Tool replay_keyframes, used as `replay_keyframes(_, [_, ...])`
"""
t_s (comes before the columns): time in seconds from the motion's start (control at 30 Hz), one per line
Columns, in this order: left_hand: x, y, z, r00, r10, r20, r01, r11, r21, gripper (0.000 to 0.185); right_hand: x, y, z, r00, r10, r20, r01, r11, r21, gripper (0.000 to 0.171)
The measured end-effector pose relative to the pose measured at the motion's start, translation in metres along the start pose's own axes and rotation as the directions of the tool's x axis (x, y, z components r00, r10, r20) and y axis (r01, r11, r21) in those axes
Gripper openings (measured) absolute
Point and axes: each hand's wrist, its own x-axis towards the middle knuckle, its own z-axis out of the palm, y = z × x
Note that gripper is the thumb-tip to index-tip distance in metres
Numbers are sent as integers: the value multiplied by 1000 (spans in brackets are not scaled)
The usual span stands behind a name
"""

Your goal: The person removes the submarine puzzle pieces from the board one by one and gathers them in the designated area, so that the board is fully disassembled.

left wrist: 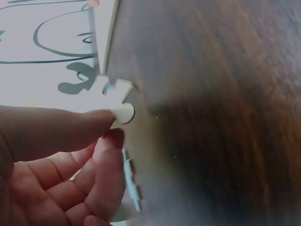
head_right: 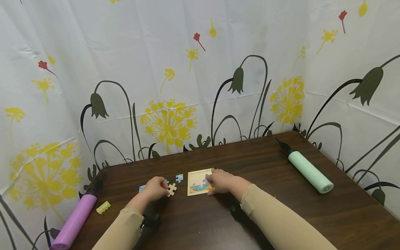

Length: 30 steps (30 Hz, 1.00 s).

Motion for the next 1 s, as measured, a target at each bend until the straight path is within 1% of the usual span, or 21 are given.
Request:
replay_keyframes(0.03, [-1, -1, -2, 1000, 1, -14, -1, 1000, -11, 19, 0, 0, 0, 1000, -1, -1, 1, 1000, 3, 73])
replay_keyframes(0.1, [-5, -2, -7, 999, -6, -45, 6, 1000, 7, 14, 0, -1, 0, 1000, -3, -3, 3, 1000, 5, 73])
replay_keyframes(0.17, [-11, -3, -13, 996, -36, -78, 41, 997, 65, 11, 0, -1, 0, 1000, -2, -3, 2, 1000, 3, 73])
replay_keyframes(0.2, [-13, -4, -15, 995, -47, -92, 58, 992, 112, 11, 0, -1, 0, 1000, -2, -3, 2, 1000, 0, 73])
replay_keyframes(0.23, [-16, -4, -16, 993, -57, -104, 74, 983, 166, 12, 0, -2, 0, 1000, -2, -2, 2, 1000, -2, 73])
replay_keyframes(0.3, [-21, -5, -18, 991, -56, -118, 87, 956, 280, 14, -1, -1, 0, 1000, -3, 0, 3, 1000, -4, 73])
replay_keyframes(0.33, [-23, -5, -18, 991, -45, -122, 83, 942, 324, 15, -1, -2, -1, 1000, -3, 1, 3, 1000, -4, 73])
replay_keyframes(0.4, [-26, -4, -15, 994, -10, -112, 53, 922, 383, 16, -1, -2, -1, 1000, -6, 2, 6, 1000, -4, 73])
replay_keyframes(0.47, [-27, -4, -11, 996, 21, -90, 16, 922, 388, 16, -1, -2, -1, 1000, -5, 0, 5, 1000, 0, 73])
replay_keyframes(0.5, [-27, -4, -9, 997, 27, -74, 3, 928, 373, 17, -1, -2, -1, 1000, -5, -2, 5, 1000, 4, 73])
replay_keyframes(0.6, [-25, -6, -3, 999, 36, -13, -31, 959, 282, 17, -1, -1, 1, 1000, -2, -6, 2, 1000, 8, 73])
replay_keyframes(0.67, [-23, -8, -2, 998, 54, 15, -56, 978, 199, 14, -1, -1, 2, 1000, -1, -5, 1, 1000, 11, 73])
replay_keyframes(0.7, [-23, -10, -2, 998, 56, 19, -58, 985, 164, 12, -1, 0, 3, 1000, 0, -4, 0, 1000, 10, 73])
replay_keyframes(0.77, [-23, -12, -6, 998, 60, 10, -61, 988, 140, 11, 0, 0, 4, 1000, 1, -5, -1, 1000, 6, 74])
replay_keyframes(0.83, [-24, -14, -12, 998, 61, 2, -60, 983, 171, 19, 0, 0, 4, 1000, 3, -6, -3, 1000, 4, 74])
replay_keyframes(0.87, [-24, -15, -15, 998, 58, 1, -57, 977, 206, 24, 0, 0, 3, 1000, 5, -7, -5, 1000, 3, 75])
replay_keyframes(0.93, [-26, -17, -20, 999, 37, 17, -40, 960, 279, 33, 0, 0, 2, 1000, 6, -7, -6, 1000, 4, 75])
replay_keyframes(1.0, [-28, -19, -21, 998, 38, 43, -50, 943, 328, 40, -1, -1, 1, 1000, 6, -7, -6, 1000, 5, 74])
